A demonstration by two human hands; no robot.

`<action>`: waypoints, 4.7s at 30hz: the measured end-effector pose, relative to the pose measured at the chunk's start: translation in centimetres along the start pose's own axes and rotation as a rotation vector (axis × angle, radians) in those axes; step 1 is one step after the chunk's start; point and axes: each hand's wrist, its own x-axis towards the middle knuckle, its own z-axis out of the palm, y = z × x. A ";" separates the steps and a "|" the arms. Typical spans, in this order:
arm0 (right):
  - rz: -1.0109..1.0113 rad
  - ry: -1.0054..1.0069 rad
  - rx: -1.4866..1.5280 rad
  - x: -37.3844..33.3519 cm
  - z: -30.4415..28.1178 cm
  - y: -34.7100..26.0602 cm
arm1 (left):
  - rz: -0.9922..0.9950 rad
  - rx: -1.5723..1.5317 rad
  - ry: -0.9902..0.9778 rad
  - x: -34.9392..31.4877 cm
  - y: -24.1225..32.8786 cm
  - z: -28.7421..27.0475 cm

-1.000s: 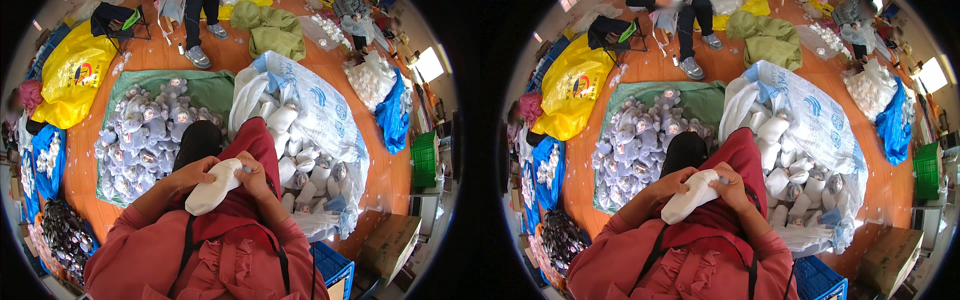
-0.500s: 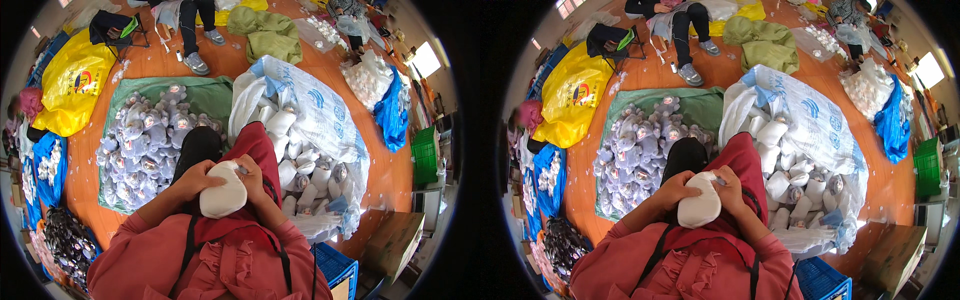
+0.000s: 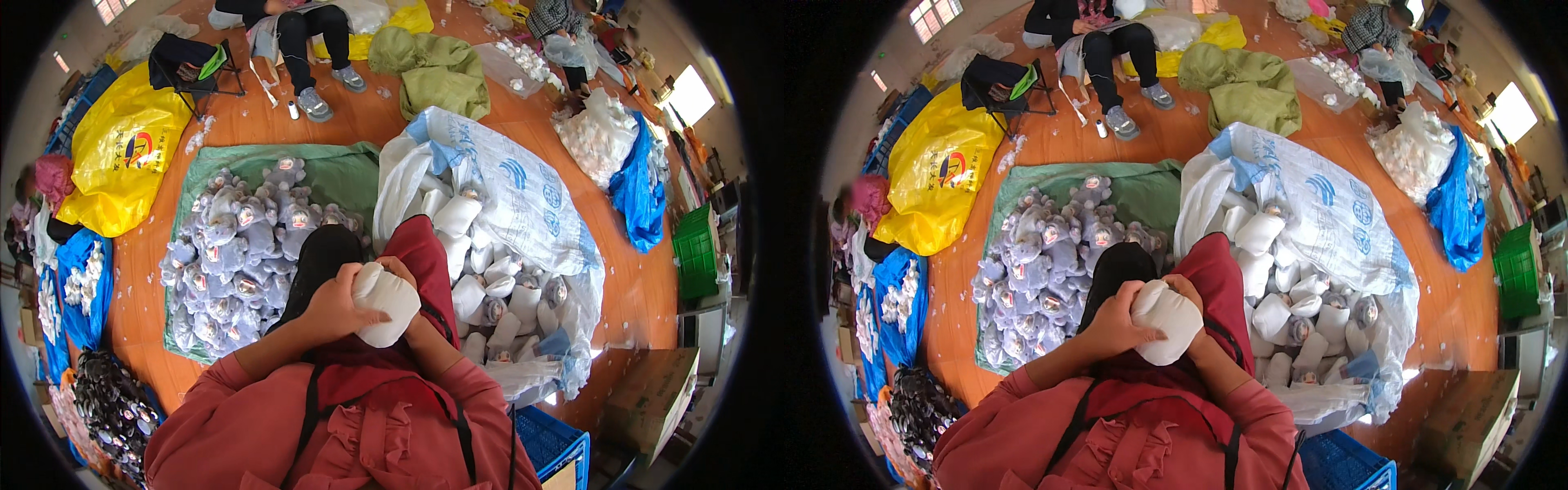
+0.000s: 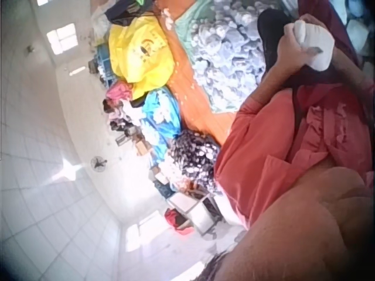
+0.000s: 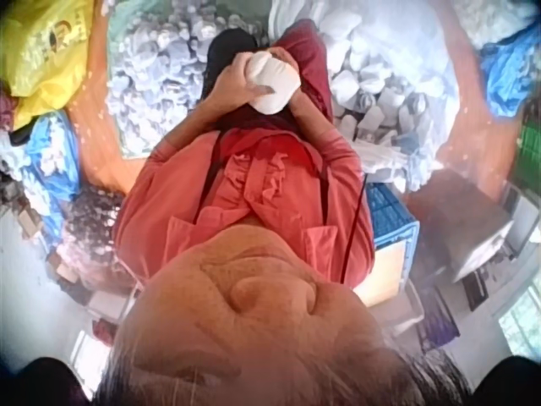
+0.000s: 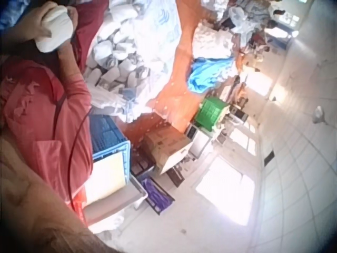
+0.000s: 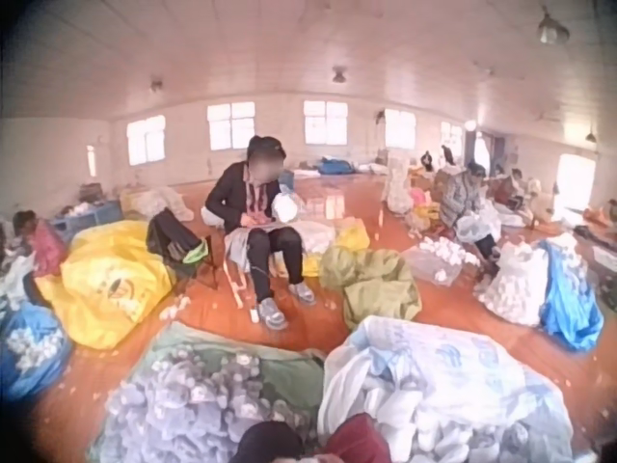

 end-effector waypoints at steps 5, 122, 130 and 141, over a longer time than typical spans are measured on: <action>0.104 -0.052 0.302 1.2 0.4 -2.0 | 0.194 0.148 0.071 0.0 2.7 0.9; 0.114 -0.094 -0.166 -1.1 5.5 -2.0 | 0.256 0.507 0.579 2.2 -7.1 -6.2; 0.252 0.008 -0.006 -0.4 5.3 -2.9 | 0.630 0.705 0.446 1.1 -7.0 -6.5; 0.266 -0.044 0.129 0.0 4.2 0.8 | 0.524 0.581 -0.113 0.8 -4.0 -10.0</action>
